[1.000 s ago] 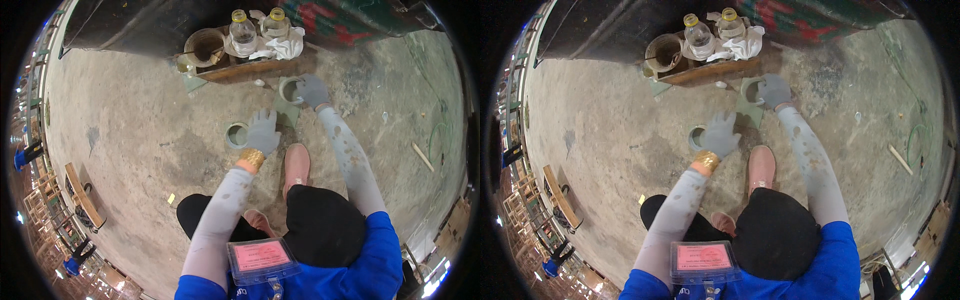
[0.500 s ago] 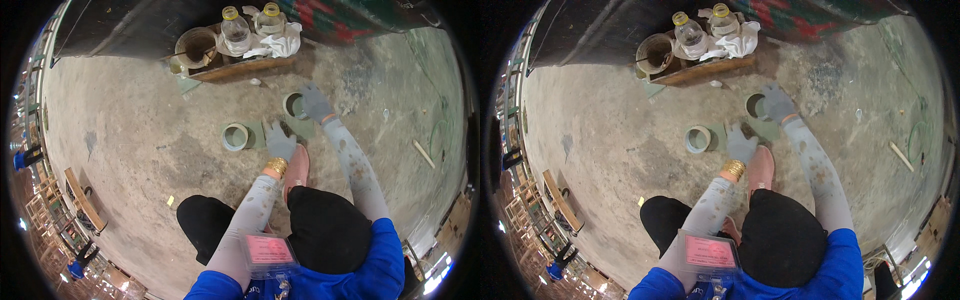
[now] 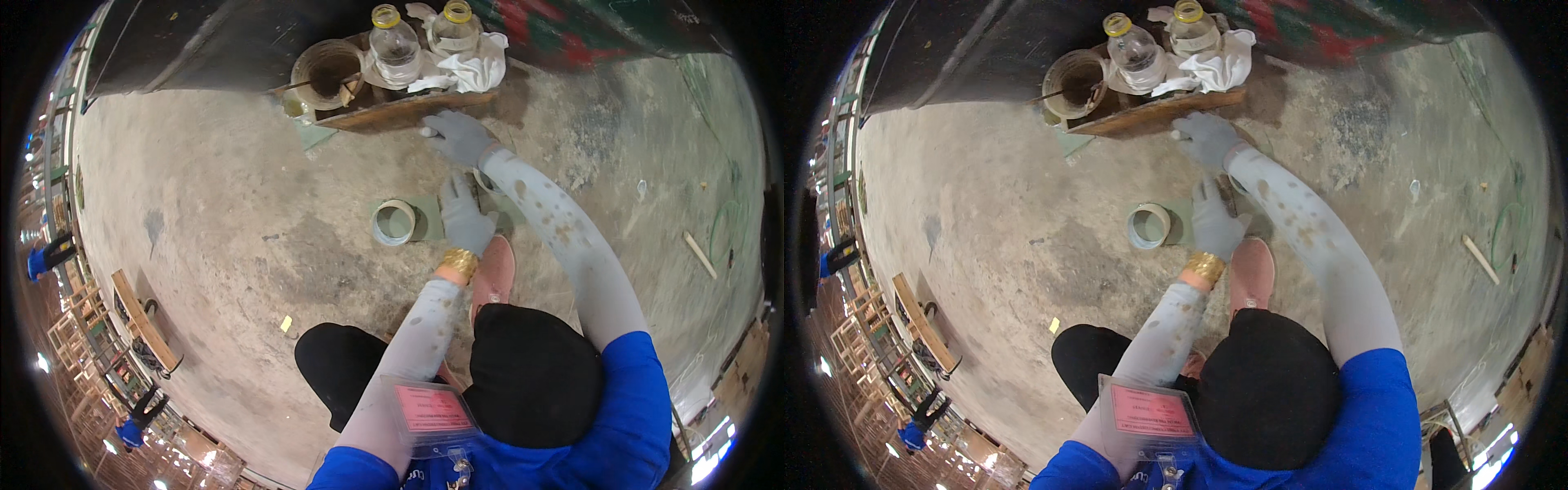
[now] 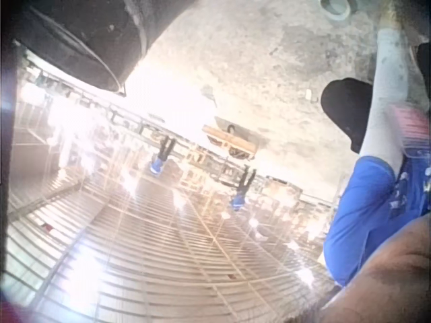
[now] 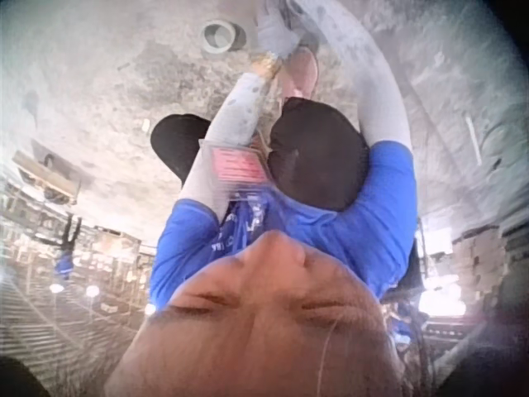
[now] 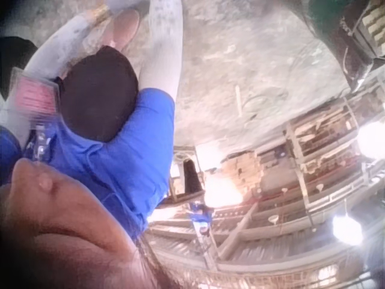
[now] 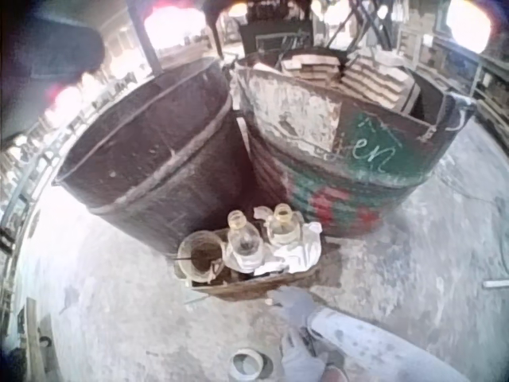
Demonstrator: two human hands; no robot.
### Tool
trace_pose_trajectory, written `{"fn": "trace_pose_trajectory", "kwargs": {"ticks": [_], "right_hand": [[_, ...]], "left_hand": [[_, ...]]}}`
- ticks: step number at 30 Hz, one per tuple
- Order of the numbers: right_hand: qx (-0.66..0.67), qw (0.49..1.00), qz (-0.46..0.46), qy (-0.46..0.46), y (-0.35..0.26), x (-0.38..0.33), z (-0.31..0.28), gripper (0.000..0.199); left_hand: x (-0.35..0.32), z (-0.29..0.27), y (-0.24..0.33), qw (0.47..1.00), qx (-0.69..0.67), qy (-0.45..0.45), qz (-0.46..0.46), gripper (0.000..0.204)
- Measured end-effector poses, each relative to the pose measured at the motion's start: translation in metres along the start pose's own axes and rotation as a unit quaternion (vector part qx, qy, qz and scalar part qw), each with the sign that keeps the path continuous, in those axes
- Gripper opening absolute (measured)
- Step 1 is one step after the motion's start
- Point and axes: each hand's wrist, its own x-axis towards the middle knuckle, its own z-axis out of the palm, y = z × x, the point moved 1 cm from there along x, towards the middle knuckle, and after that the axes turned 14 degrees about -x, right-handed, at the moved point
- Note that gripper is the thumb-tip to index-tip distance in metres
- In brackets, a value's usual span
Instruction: The person squats on the floor and pours a yellow liquid from a plastic bottle into a small metal can. They then use a thin stick to stir the liquid inside the can.
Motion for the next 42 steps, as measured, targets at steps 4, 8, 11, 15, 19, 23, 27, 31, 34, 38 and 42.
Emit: {"fn": "trace_pose_trajectory", "kwargs": {"ticks": [4, 8, 11, 15, 19, 23, 27, 31, 34, 38, 42], "right_hand": [[0.072, 0.997, 0.012, 0.007, 0.010, -0.005, -0.011, 0.030], [0.223, 0.969, 0.100, 0.021, 0.005, -0.042, -0.057, 0.033], [0.238, 0.945, 0.205, 0.087, 0.018, -0.095, -0.087, 0.036], [0.222, 0.914, 0.327, 0.095, 0.032, -0.184, -0.097, 0.035], [0.342, 0.850, 0.394, 0.076, 0.028, -0.246, -0.059, 0.029], [0.254, 0.887, 0.381, 0.055, 0.026, -0.272, -0.027, 0.031], [0.184, 0.918, 0.337, 0.095, 0.022, -0.272, -0.006, 0.029], [0.133, 0.940, 0.303, 0.085, 0.032, -0.263, -0.002, 0.027], [0.097, 0.944, 0.312, 0.052, 0.035, -0.252, -0.002, 0.026], [0.084, 0.939, 0.334, 0.005, 0.040, -0.239, -0.008, 0.029], [0.060, 0.924, 0.374, -0.048, 0.044, -0.226, -0.017, 0.037]], "left_hand": [[0.003, -0.020, -0.018, 0.998, 0.034, -0.031, 0.037, 0.097], [0.040, -0.035, -0.008, 0.973, 0.128, -0.117, 0.151, 0.096], [0.067, -0.016, 0.010, 0.934, 0.210, -0.206, 0.203, 0.096], [0.074, 0.004, 0.023, 0.908, 0.216, -0.231, 0.273, 0.086], [0.073, 0.014, 0.024, 0.904, 0.199, -0.243, 0.289, 0.078], [0.077, 0.017, 0.027, 0.900, 0.188, -0.278, 0.279, 0.077], [0.078, 0.018, 0.029, 0.890, 0.216, -0.301, 0.264, 0.079], [0.078, 0.022, 0.031, 0.879, 0.242, -0.312, 0.267, 0.077], [0.078, 0.020, 0.028, 0.878, 0.246, -0.299, 0.280, 0.075], [0.080, 0.021, 0.027, 0.873, 0.263, -0.312, 0.267, 0.074], [0.075, 0.018, 0.030, 0.844, 0.335, -0.262, 0.326, 0.065]]}}
